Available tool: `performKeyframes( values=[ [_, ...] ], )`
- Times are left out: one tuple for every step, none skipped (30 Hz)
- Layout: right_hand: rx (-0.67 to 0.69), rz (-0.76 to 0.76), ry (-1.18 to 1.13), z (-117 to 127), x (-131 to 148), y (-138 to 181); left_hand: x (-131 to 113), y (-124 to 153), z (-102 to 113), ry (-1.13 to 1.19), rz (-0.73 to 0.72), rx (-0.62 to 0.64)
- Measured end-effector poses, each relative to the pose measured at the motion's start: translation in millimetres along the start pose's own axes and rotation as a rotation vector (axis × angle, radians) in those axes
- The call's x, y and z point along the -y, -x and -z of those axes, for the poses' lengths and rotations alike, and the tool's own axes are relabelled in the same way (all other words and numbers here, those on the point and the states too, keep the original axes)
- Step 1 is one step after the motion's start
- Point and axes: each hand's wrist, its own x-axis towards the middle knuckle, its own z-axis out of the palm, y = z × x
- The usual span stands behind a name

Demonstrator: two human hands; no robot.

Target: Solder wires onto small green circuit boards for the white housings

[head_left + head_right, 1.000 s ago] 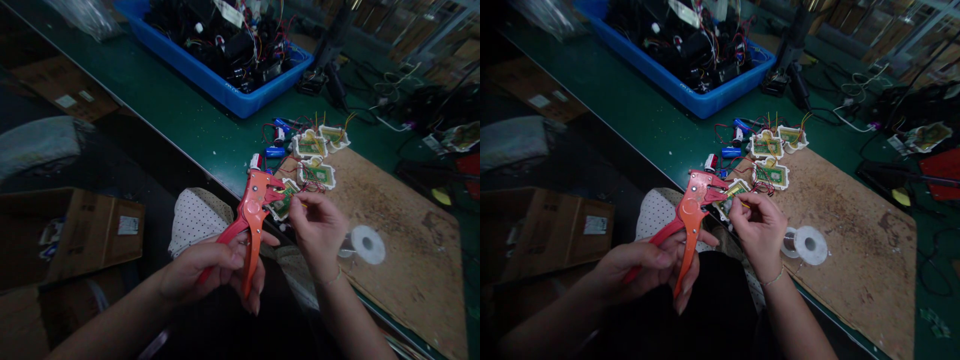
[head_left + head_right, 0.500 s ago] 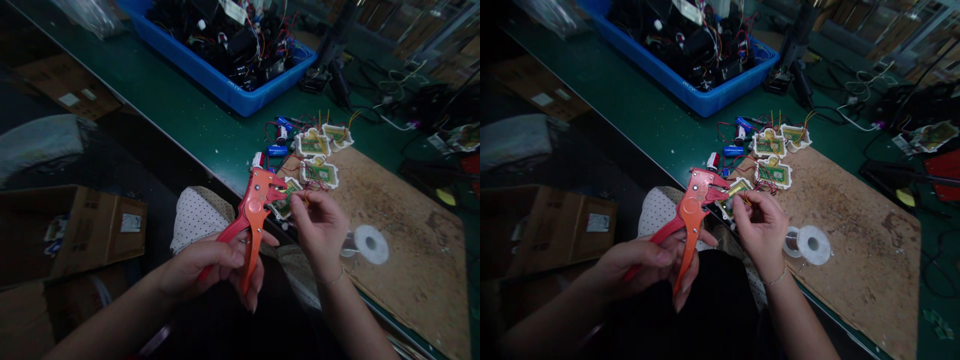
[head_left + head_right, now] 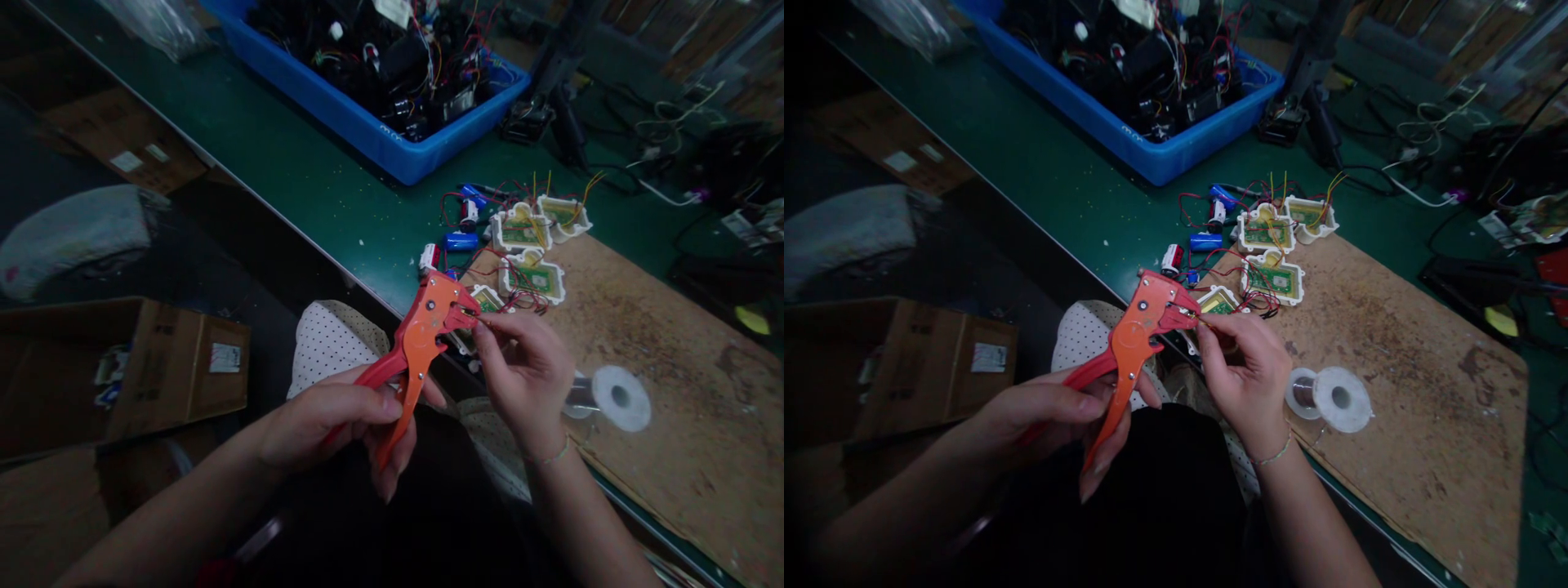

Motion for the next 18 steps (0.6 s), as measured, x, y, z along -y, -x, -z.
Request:
performKeyframes(
  values=[
    [-0.003, 0.01, 0.003, 0.0, -0.3, 0.3, -0.3, 0.3, 0.5, -0.008, 0.005, -0.003],
    [-0.004, 0.018, 0.006, 0.0, -0.4, 0.4, -0.6, 0.4, 0.6, -0.013, 0.009, -0.005],
    [-0.005, 0.021, 0.009, 0.0, -0.4, 0.4, -0.6, 0.4, 0.5, -0.012, 0.009, -0.005],
    [-0.005, 0.023, 0.011, 0.0, -0.2, 0.2, -0.5, 0.3, 0.1, -0.008, 0.007, -0.003],
    [-0.005, 0.023, 0.011, 0.1, 0.1, 0.0, -0.1, 0.1, -0.3, -0.004, 0.004, -0.003],
    [-0.005, 0.023, 0.011, 0.2, 0.5, -0.3, 0.5, -0.1, -0.9, -0.002, 0.001, -0.001],
    [-0.007, 0.025, 0.012, 0.3, 0.9, -0.5, 1.3, -0.4, -1.4, 0.001, -0.003, -0.001],
    [-0.006, 0.024, 0.015, 0.3, 1.3, -0.7, 2.3, -0.8, -1.9, 0.002, -0.007, -0.002],
    [-0.006, 0.023, 0.021, 0.4, 1.6, -0.8, 3.4, -1.4, -2.3, 0.0, -0.008, -0.003],
    [-0.005, 0.02, 0.028, 0.5, 1.9, -0.8, 4.7, -2.0, -2.7, 0.001, -0.01, -0.004],
    [-0.005, 0.016, 0.033, 0.6, 2.2, -0.7, 6.1, -2.8, -2.9, 0.003, -0.013, -0.004],
    [-0.005, 0.01, 0.039, 0.6, 2.4, -0.6, 7.6, -3.7, -3.1, 0.009, -0.02, -0.005],
    [-0.006, 0.006, 0.042, 0.6, 2.6, -0.4, 9.2, -4.7, -3.4, 0.02, -0.031, -0.007],
    [-0.008, 0.003, 0.044, 0.6, 2.8, -0.3, 10.8, -5.8, -3.8, 0.034, -0.042, -0.006],
    [-0.014, 0.002, 0.045, 0.5, 3.0, -0.2, 12.4, -6.9, -4.4, 0.053, -0.054, -0.004],
    [-0.017, -0.002, 0.047, 0.5, 3.1, -0.1, 13.9, -8.0, -5.2, 0.074, -0.065, -0.002],
    [-0.02, -0.005, 0.051, 0.4, 3.3, 0.0, 15.3, -9.2, -6.3, 0.094, -0.073, 0.0],
    [-0.023, -0.008, 0.054, 0.4, 3.4, 0.0, 16.7, -10.3, -7.7, 0.113, -0.076, 0.0]
  ],
)
